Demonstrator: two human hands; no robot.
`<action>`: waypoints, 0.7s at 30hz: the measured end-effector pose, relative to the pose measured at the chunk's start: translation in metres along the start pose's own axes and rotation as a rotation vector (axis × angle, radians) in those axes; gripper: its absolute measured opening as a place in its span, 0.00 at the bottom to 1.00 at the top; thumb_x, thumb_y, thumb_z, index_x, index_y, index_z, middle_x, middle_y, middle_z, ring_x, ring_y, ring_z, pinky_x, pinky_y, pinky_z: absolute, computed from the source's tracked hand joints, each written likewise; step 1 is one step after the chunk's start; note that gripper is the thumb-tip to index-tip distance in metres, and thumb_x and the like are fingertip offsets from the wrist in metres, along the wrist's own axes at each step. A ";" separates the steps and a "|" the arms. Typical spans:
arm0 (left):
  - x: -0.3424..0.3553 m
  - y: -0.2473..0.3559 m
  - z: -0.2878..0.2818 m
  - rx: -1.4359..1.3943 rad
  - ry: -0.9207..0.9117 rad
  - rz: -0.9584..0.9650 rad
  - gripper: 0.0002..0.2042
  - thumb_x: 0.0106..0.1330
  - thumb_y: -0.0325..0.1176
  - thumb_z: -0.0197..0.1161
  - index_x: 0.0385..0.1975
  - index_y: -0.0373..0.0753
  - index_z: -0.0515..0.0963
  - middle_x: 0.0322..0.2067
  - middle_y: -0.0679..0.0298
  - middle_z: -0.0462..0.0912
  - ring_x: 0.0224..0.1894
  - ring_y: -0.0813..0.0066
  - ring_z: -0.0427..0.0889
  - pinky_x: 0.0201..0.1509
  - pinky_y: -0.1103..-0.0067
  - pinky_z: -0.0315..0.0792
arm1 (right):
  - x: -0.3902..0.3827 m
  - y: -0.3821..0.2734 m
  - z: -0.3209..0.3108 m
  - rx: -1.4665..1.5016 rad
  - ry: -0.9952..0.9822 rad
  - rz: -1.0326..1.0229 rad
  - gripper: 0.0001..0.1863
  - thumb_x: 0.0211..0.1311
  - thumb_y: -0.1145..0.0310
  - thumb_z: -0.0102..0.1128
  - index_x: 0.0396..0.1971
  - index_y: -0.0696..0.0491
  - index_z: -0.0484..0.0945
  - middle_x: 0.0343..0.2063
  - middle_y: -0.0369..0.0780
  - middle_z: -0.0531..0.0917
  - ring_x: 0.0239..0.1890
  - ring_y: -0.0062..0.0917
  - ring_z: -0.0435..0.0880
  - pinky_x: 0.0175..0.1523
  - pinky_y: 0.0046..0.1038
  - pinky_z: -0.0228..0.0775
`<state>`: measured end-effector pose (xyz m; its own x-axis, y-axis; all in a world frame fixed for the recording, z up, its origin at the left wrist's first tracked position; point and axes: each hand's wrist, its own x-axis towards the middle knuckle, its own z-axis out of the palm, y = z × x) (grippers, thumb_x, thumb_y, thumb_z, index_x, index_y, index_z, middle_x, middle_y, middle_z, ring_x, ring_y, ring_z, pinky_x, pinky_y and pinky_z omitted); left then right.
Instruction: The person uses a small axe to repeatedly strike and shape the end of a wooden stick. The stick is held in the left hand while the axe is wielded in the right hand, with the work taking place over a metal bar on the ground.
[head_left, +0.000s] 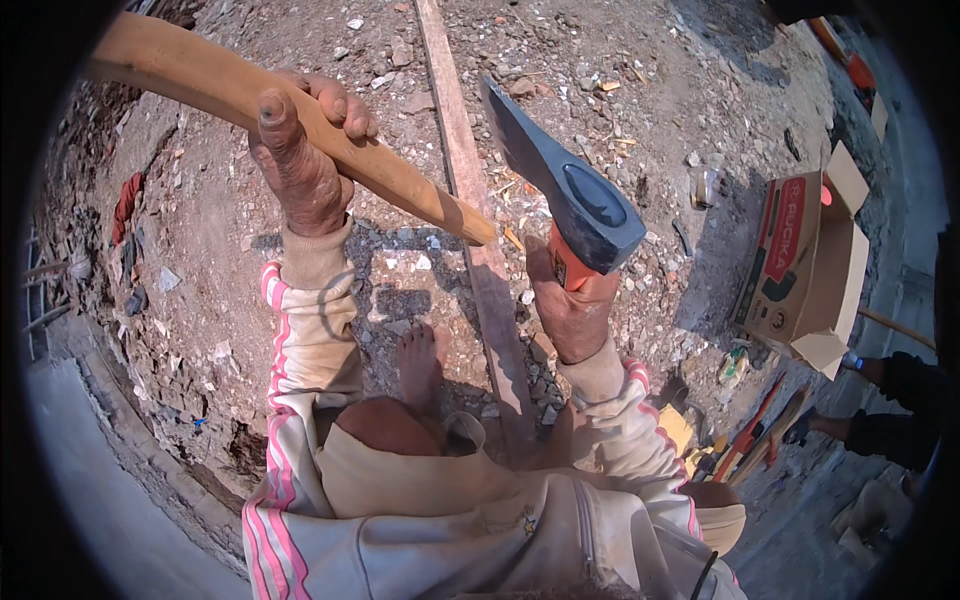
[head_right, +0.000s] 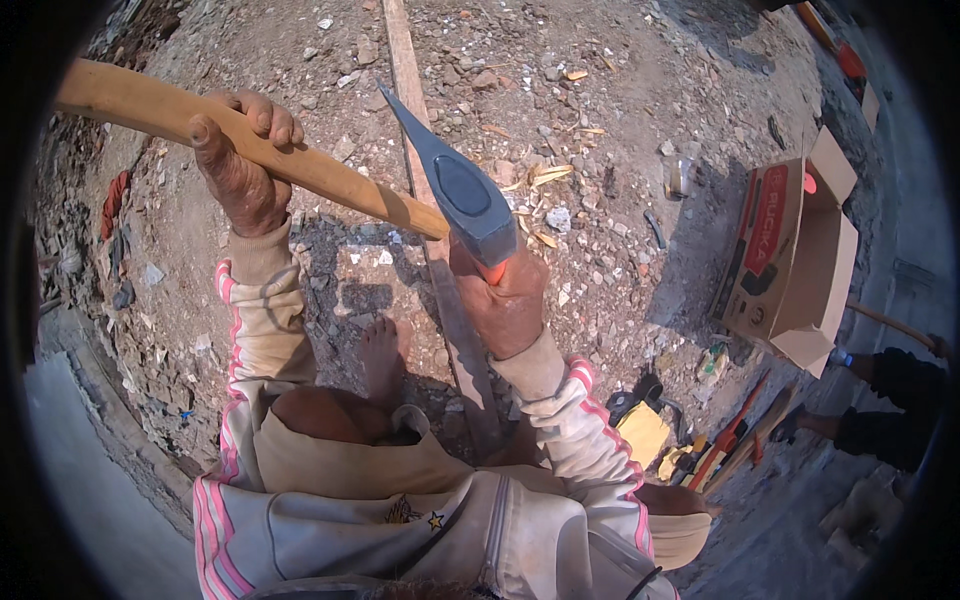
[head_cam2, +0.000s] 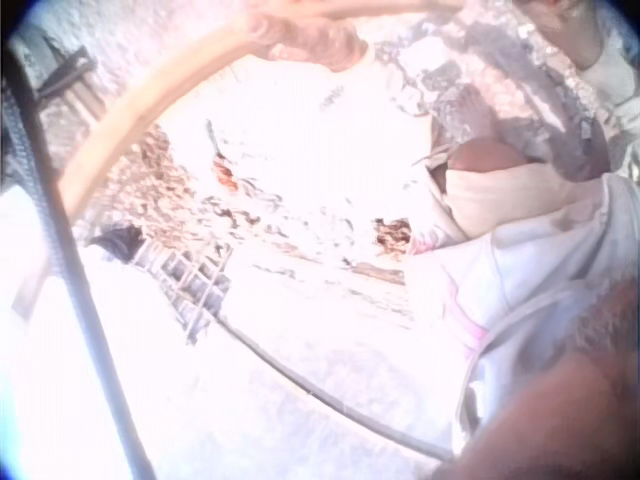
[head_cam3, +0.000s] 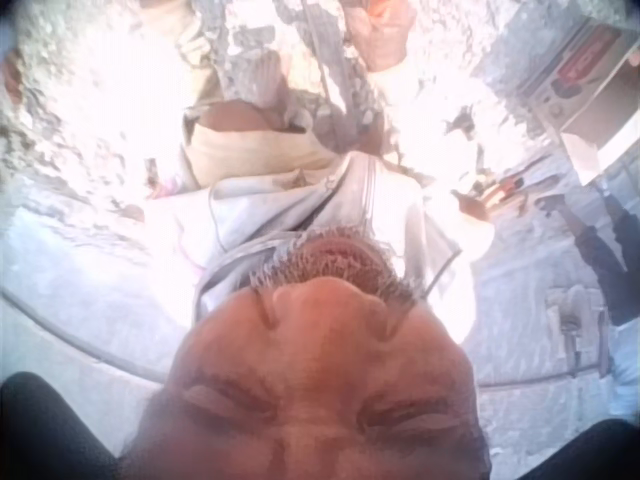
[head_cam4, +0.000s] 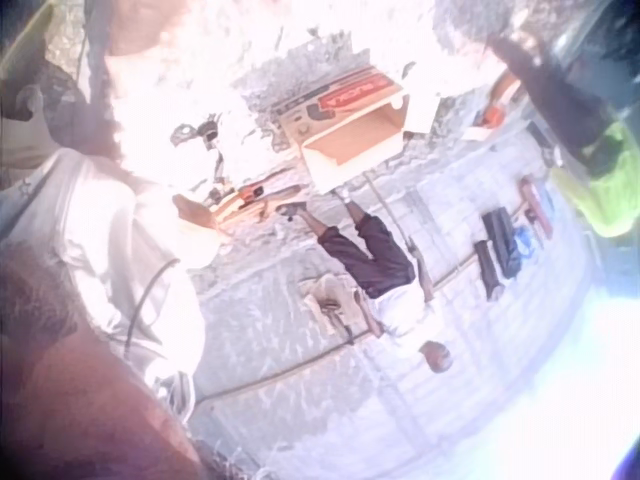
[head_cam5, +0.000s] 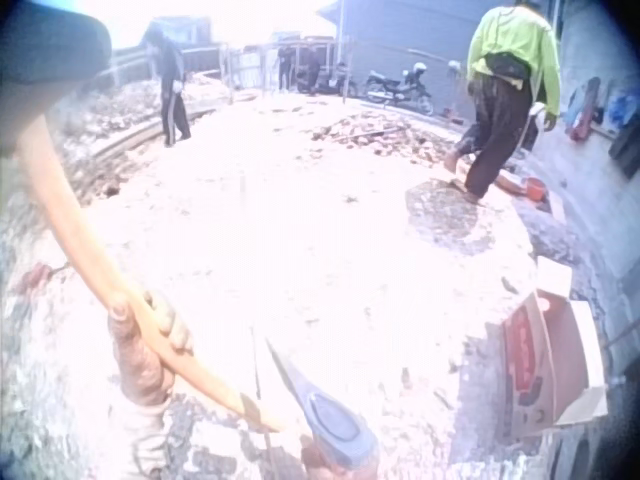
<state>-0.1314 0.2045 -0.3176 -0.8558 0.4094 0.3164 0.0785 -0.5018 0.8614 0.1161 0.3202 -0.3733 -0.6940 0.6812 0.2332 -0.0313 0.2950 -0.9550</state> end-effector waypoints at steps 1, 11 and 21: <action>-0.001 -0.008 0.005 0.012 0.003 -0.013 0.29 0.60 0.65 0.69 0.39 0.46 0.69 0.27 0.67 0.72 0.27 0.73 0.77 0.34 0.72 0.77 | -0.012 0.020 -0.005 -0.131 -0.154 0.187 0.17 0.59 0.74 0.68 0.48 0.57 0.78 0.31 0.50 0.85 0.35 0.45 0.87 0.41 0.34 0.77; 0.030 -0.106 0.026 -0.050 -0.023 -0.045 0.26 0.62 0.64 0.68 0.40 0.48 0.71 0.27 0.68 0.71 0.27 0.74 0.75 0.35 0.72 0.75 | 0.046 0.096 -0.056 0.063 -0.095 0.234 0.14 0.66 0.73 0.63 0.49 0.60 0.79 0.36 0.38 0.85 0.37 0.20 0.80 0.44 0.27 0.74; 0.053 -0.037 0.010 -0.120 -0.069 -0.039 0.23 0.65 0.57 0.68 0.40 0.46 0.69 0.27 0.67 0.74 0.27 0.73 0.78 0.33 0.71 0.79 | 0.041 0.070 -0.034 -0.128 -0.237 0.362 0.16 0.59 0.68 0.65 0.47 0.57 0.81 0.30 0.50 0.85 0.33 0.44 0.87 0.39 0.35 0.77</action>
<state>-0.1750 0.2525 -0.3290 -0.8195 0.4799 0.3133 -0.0199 -0.5701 0.8213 0.1094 0.3917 -0.4247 -0.7896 0.5882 -0.1748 0.3232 0.1564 -0.9333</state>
